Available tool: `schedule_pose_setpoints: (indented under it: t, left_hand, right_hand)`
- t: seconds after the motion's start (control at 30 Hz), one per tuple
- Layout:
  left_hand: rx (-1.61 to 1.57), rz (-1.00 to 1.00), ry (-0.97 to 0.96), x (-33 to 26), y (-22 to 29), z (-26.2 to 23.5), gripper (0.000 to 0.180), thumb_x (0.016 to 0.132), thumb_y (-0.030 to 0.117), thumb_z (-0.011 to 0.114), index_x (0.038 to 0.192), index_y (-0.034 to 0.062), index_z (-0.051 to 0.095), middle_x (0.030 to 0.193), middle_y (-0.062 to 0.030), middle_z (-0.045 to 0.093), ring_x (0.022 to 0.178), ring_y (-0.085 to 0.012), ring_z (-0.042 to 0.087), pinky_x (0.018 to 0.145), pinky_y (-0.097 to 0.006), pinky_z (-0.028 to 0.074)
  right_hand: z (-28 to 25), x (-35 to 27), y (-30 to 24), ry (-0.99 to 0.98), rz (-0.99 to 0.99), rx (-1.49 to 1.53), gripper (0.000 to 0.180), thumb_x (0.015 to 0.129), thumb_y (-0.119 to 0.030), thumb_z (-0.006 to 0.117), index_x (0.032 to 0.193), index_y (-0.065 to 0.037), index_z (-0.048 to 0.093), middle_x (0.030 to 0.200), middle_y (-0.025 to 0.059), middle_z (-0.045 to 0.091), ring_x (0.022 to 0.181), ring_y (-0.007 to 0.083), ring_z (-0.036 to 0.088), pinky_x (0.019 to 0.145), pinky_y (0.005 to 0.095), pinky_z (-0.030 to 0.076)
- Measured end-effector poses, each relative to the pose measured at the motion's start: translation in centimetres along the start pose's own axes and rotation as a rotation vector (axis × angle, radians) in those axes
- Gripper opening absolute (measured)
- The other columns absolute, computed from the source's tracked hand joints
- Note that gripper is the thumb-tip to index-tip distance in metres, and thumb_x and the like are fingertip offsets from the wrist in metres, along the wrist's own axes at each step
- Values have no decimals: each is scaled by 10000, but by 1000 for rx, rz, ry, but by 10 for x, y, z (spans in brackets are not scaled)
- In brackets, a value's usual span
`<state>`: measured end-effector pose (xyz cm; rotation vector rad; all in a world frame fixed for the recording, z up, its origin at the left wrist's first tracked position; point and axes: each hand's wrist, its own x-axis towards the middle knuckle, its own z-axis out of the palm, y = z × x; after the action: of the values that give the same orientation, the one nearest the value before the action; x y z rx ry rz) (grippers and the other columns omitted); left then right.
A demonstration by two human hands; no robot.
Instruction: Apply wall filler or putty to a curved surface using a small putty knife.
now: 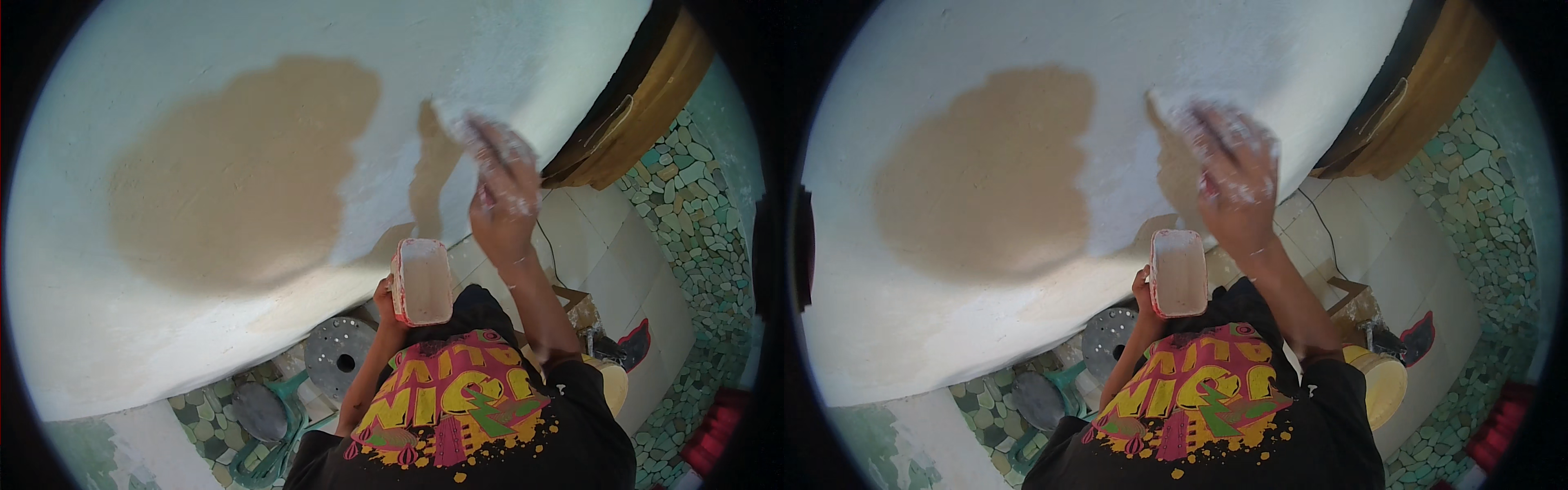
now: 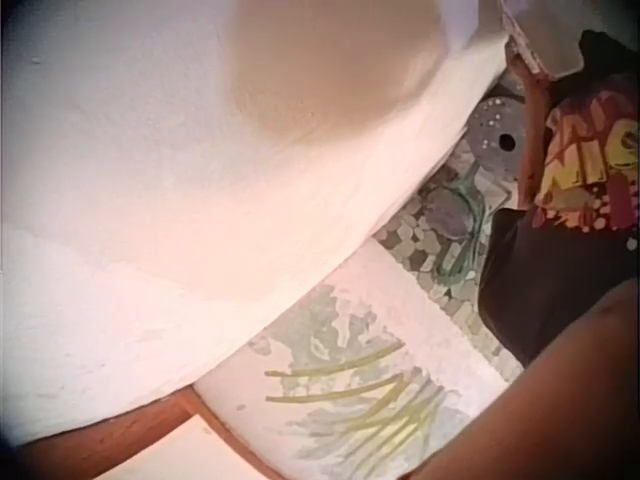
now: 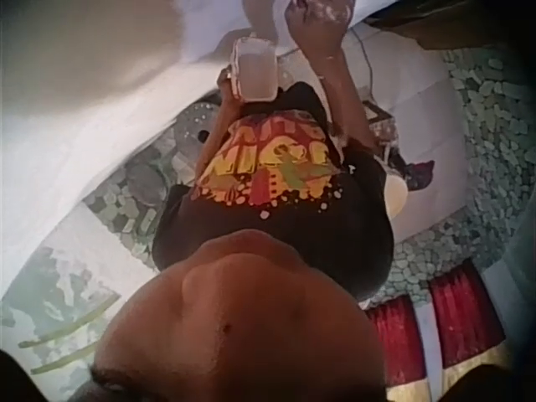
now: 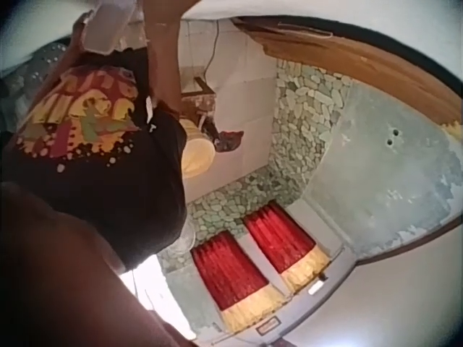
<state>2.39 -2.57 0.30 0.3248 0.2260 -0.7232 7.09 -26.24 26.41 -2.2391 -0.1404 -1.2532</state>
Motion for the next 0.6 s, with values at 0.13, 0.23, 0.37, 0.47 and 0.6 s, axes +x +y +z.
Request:
schedule_pose_setpoints:
  t: [0.13,0.23,0.37,0.47,0.6]
  left_hand:
    - [32,-18,13,2,-1,10,692,931,465,514,1471,32,518,1404,-212,618,1238,-405,630,1083,-532,489]
    - [55,-34,29,2,-4,12,699,931,470,511,1474,31,516,1406,-214,616,1240,-406,630,1081,-535,491]
    - [85,-18,121,10,0,-29,679,925,472,529,1440,30,550,1379,-206,635,1218,-402,639,1071,-538,496]
    - [-2,-50,11,10,0,-6,568,927,387,583,1372,35,600,1312,-181,679,1169,-373,667,1047,-531,517]
    - [10,-46,51,9,0,-5,526,928,366,587,1330,29,623,1256,-173,707,1106,-353,696,1008,-505,544]
  right_hand:
    - [6,10,29,95,-16,-270,683,744,129,641,1368,-144,682,1435,56,620,1320,365,538,1122,474,402]
    - [25,2,43,55,-31,-219,665,721,93,683,1344,-140,689,1476,35,582,1336,360,511,1110,485,390]
    - [27,-21,34,-47,12,-203,667,701,80,689,1332,-139,686,1456,29,599,1327,354,518,1108,482,376]
    - [8,-23,23,-120,35,-189,595,744,93,691,1297,-124,715,1367,70,661,1230,308,614,1027,448,481]
    - [-18,-6,27,-265,221,275,435,799,-12,741,1220,-117,756,1243,99,726,1075,308,689,928,428,527]
